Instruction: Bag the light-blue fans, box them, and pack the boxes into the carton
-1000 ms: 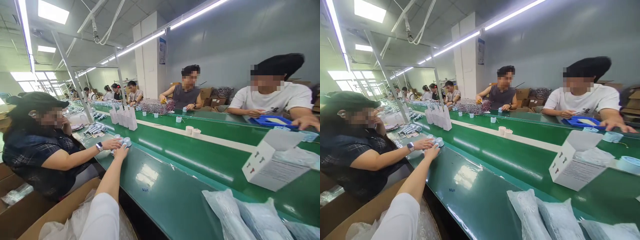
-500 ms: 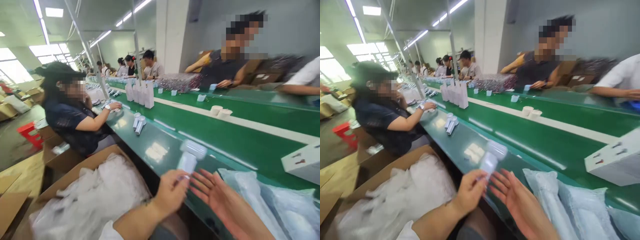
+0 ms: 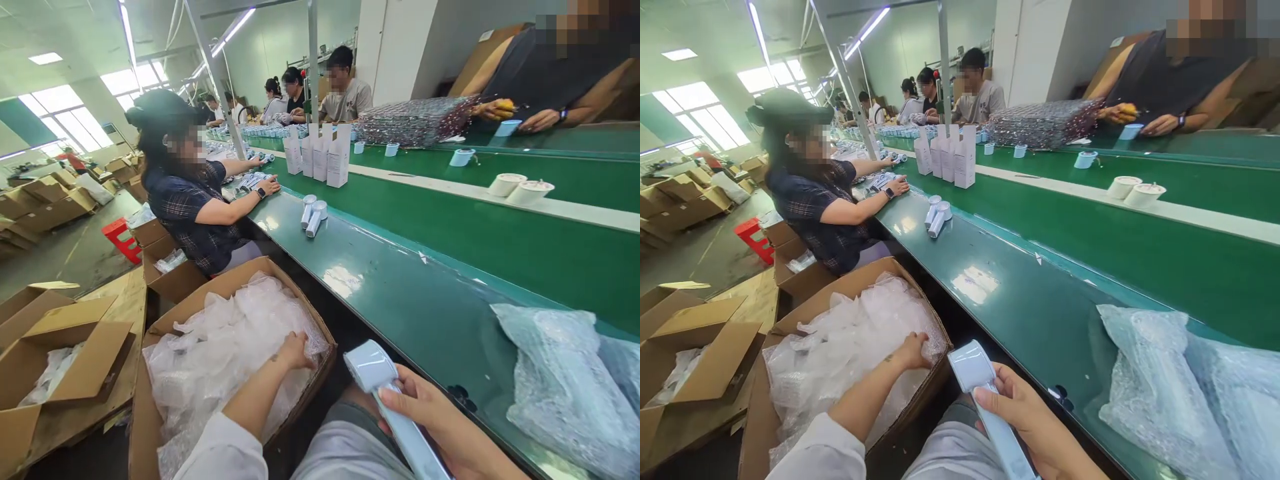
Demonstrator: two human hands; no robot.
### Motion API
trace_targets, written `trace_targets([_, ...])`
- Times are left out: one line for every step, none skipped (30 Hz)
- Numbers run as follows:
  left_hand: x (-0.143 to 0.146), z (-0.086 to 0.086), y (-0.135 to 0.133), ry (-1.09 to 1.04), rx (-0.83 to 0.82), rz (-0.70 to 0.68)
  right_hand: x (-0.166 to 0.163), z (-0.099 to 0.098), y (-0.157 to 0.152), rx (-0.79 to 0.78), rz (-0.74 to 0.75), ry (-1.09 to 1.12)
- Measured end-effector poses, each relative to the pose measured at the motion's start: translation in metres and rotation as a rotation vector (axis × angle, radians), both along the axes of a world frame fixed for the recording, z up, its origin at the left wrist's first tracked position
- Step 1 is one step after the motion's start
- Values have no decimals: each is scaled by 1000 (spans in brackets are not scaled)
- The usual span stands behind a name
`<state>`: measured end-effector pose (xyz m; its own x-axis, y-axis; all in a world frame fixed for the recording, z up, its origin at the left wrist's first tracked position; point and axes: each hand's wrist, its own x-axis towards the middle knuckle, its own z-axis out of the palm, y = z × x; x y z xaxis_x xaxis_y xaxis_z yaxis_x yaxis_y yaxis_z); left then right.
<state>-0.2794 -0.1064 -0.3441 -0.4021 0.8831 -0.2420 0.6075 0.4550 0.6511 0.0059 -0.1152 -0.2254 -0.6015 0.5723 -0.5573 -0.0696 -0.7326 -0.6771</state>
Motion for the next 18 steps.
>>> trace_targets([7, -8, -5, 28, -4, -30, -1, -2, -2, -16, -16, -4])
trace_targets([13, -14, -9, 58, 2, -53, 0, -3, -4, -23, -36, -3])
trace_targets([17, -16, -13, 89, 13, -68, 1, -5, -5, -27, -44, 6])
trace_targets([18, -15, -15, 120, 29, -75, 3, -6, -7, -31, -43, 20])
trace_targets([17, -12, -16, 149, 51, -76, 4, -8, -8, -39, -32, 41])
trace_targets([14, -6, -16, 174, 76, -76, 5, -9, -10, -51, -13, 70])
trace_targets([11, 1, -16, 193, 105, -77, 4, -11, -11, -67, 18, 103])
trace_targets([8, 9, -16, 206, 135, -77, 2, -12, -11, -82, 57, 137])
trace_targets([4, 16, -16, 213, 168, -91, -2, -14, -12, -91, 99, 172])
trace_targets([2, 21, -16, 213, 197, -130, -7, -15, -12, -93, 142, 207])
trace_targets([0, 24, -17, 207, 213, -197, -11, -17, -12, -92, 184, 239])
trace_targets([-1, 25, -18, 197, 208, -272, -16, -18, -12, -87, 220, 265])
trace_targets([-1, 23, -19, 184, 184, -340, -20, -19, -13, -80, 249, 284])
trace_targets([-1, 18, -20, 171, 149, -389, -22, -20, -14, -76, 271, 297])
trace_targets([0, 12, -20, 159, 109, -409, -22, -21, -14, -74, 283, 299])
trace_targets([1, 6, -19, 149, 77, -395, -20, -22, -15, -73, 283, 294])
trace_targets([2, 1, -18, 142, 65, -363, -17, -22, -16, -72, 274, 284])
trace_targets([3, -2, -17, 137, 73, -327, -12, -22, -17, -70, 258, 275])
